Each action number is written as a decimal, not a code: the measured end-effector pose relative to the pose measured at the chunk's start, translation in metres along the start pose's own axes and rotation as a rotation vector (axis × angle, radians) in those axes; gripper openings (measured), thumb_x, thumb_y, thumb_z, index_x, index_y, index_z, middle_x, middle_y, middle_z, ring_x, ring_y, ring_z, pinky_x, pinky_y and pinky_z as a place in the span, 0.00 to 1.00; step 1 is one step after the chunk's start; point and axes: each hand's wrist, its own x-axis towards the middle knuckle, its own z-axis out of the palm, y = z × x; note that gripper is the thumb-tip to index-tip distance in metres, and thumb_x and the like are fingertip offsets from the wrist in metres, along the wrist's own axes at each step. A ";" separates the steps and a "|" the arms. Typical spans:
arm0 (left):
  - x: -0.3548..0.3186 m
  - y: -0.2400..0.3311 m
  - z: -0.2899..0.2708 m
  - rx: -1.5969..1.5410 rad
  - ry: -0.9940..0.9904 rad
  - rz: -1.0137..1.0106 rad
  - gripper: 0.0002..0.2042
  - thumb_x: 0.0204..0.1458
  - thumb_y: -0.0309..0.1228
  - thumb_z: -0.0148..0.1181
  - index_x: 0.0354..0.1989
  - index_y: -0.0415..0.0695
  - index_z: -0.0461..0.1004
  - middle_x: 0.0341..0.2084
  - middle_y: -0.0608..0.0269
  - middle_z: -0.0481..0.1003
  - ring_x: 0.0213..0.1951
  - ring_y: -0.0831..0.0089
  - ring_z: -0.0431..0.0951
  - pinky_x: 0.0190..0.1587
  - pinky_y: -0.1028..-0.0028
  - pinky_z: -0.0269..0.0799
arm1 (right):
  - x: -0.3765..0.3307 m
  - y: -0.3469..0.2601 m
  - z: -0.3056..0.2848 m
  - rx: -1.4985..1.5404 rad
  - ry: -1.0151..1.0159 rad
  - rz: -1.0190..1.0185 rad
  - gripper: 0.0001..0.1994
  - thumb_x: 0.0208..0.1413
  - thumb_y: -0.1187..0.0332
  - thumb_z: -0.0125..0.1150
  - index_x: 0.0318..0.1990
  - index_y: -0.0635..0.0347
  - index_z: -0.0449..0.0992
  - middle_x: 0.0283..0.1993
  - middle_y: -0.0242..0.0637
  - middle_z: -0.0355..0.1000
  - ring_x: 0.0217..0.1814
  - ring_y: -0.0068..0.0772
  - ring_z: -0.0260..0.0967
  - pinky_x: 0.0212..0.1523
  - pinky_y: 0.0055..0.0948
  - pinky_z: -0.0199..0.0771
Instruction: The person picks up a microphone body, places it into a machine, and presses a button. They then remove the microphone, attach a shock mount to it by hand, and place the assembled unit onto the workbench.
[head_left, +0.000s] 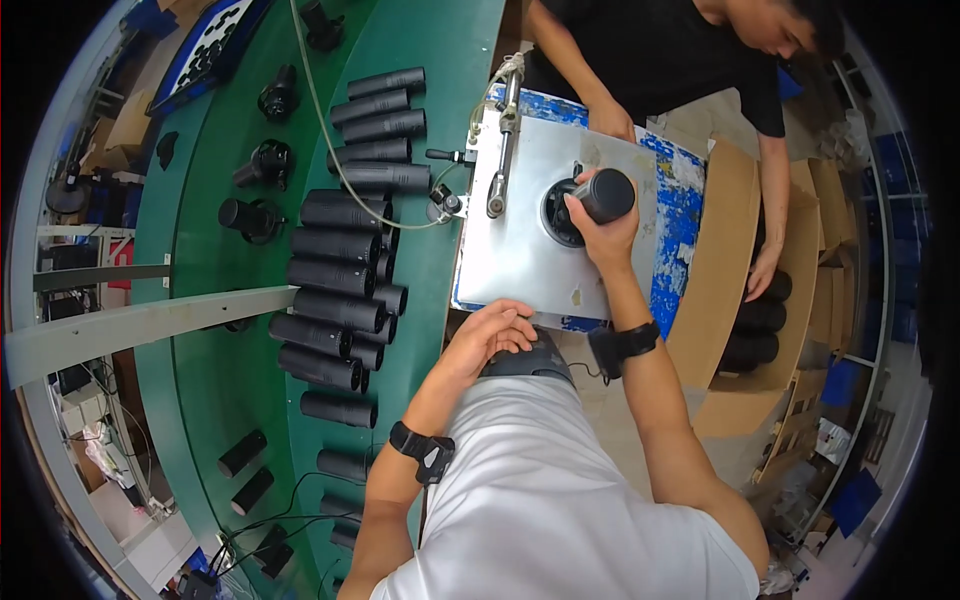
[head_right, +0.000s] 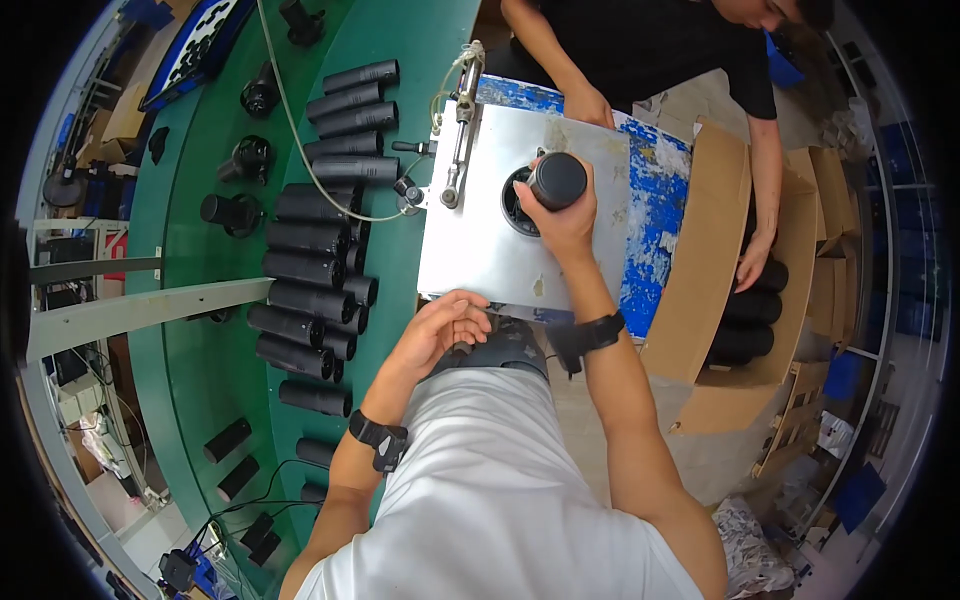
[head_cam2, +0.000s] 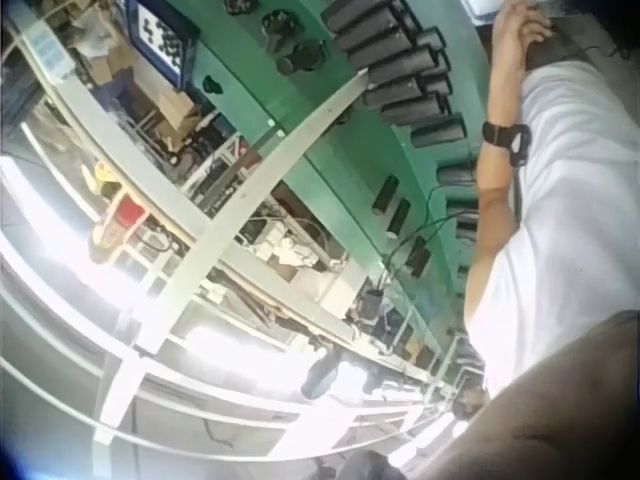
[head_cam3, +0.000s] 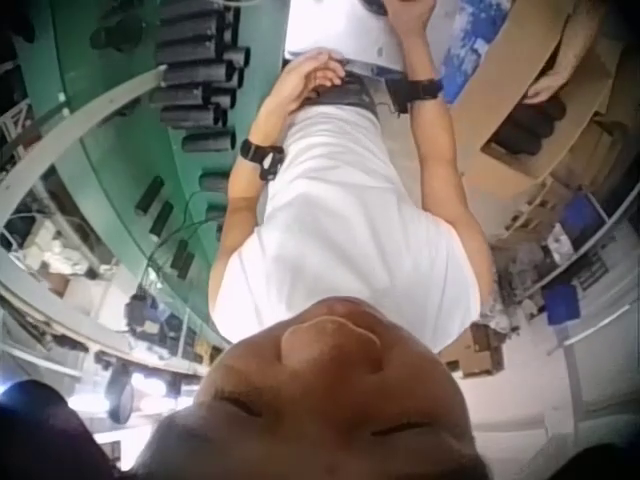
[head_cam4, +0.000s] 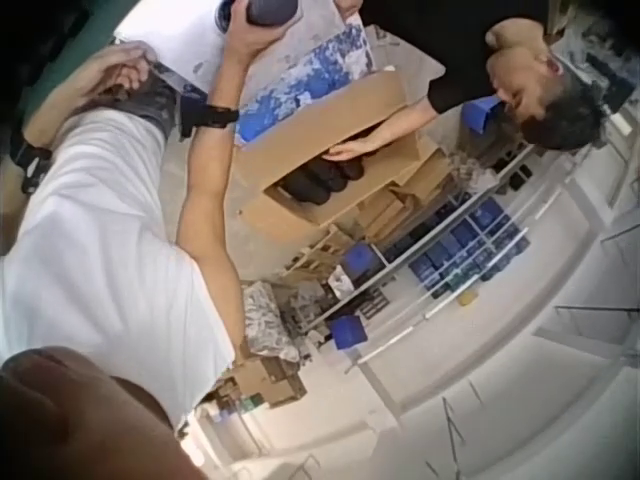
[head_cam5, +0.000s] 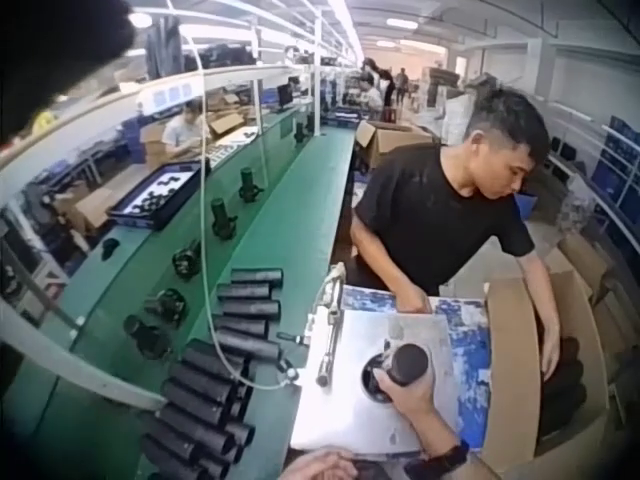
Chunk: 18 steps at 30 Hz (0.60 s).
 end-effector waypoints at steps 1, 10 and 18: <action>0.000 0.002 0.001 0.013 0.006 0.029 0.14 0.63 0.35 0.45 0.49 0.38 0.69 0.34 0.58 0.76 0.35 0.74 0.77 0.39 0.79 0.72 | -0.007 -0.001 0.007 -0.015 0.064 -0.008 0.21 0.43 0.78 0.70 0.45 0.62 0.66 0.42 0.37 0.72 0.45 0.27 0.69 0.51 0.28 0.68; 0.046 0.109 -0.022 0.557 0.362 0.718 0.11 0.57 0.34 0.54 0.41 0.40 0.73 0.27 0.62 0.77 0.31 0.71 0.77 0.40 0.76 0.69 | -0.014 0.007 0.032 -0.229 0.294 0.027 0.20 0.46 0.74 0.71 0.44 0.62 0.66 0.41 0.37 0.72 0.45 0.28 0.69 0.49 0.26 0.68; 0.138 0.171 -0.102 1.523 0.755 0.611 0.18 0.51 0.37 0.57 0.47 0.38 0.72 0.44 0.47 0.75 0.49 0.52 0.74 0.52 0.62 0.68 | 0.020 -0.001 -0.017 0.068 -0.295 0.197 0.24 0.44 0.73 0.69 0.50 0.64 0.68 0.48 0.40 0.73 0.49 0.28 0.69 0.55 0.29 0.65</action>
